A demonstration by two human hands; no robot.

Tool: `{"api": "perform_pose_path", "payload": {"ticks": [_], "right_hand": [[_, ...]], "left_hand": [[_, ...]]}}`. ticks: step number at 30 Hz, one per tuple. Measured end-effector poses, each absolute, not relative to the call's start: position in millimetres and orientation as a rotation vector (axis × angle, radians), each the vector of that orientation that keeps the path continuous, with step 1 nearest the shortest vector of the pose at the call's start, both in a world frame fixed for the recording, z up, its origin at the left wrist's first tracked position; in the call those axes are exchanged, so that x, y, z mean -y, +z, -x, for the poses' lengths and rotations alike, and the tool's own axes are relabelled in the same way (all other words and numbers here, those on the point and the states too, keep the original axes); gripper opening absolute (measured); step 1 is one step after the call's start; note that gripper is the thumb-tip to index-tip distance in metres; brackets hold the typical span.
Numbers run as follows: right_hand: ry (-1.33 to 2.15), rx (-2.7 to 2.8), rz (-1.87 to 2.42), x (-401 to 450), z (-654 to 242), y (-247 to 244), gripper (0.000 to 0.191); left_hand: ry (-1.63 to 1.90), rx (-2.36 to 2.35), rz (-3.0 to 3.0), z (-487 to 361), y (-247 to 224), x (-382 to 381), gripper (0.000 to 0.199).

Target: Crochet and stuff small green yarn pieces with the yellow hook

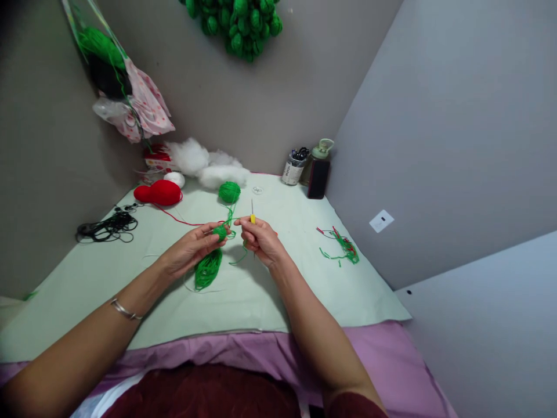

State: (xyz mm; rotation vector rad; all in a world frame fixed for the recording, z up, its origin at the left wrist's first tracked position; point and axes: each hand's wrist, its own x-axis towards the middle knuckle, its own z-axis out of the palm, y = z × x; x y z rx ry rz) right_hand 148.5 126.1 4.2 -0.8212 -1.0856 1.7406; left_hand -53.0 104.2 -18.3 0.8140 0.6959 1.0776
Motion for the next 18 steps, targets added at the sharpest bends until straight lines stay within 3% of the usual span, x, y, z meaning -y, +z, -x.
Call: {"api": "perform_pose_path", "payload": {"ticks": [7,18], "right_hand": [[1.755,1.095,0.827,-126.0,-148.6,3.8,0.033],[1.735,1.082,0.825,-129.7,-154.3,3.7,0.033]], "left_hand": [[1.065,-0.693,-0.83,51.4,-20.1,-104.6,0.021],[1.047,-0.656,-0.734,50.0,-17.3,-104.6,0.031]]}}
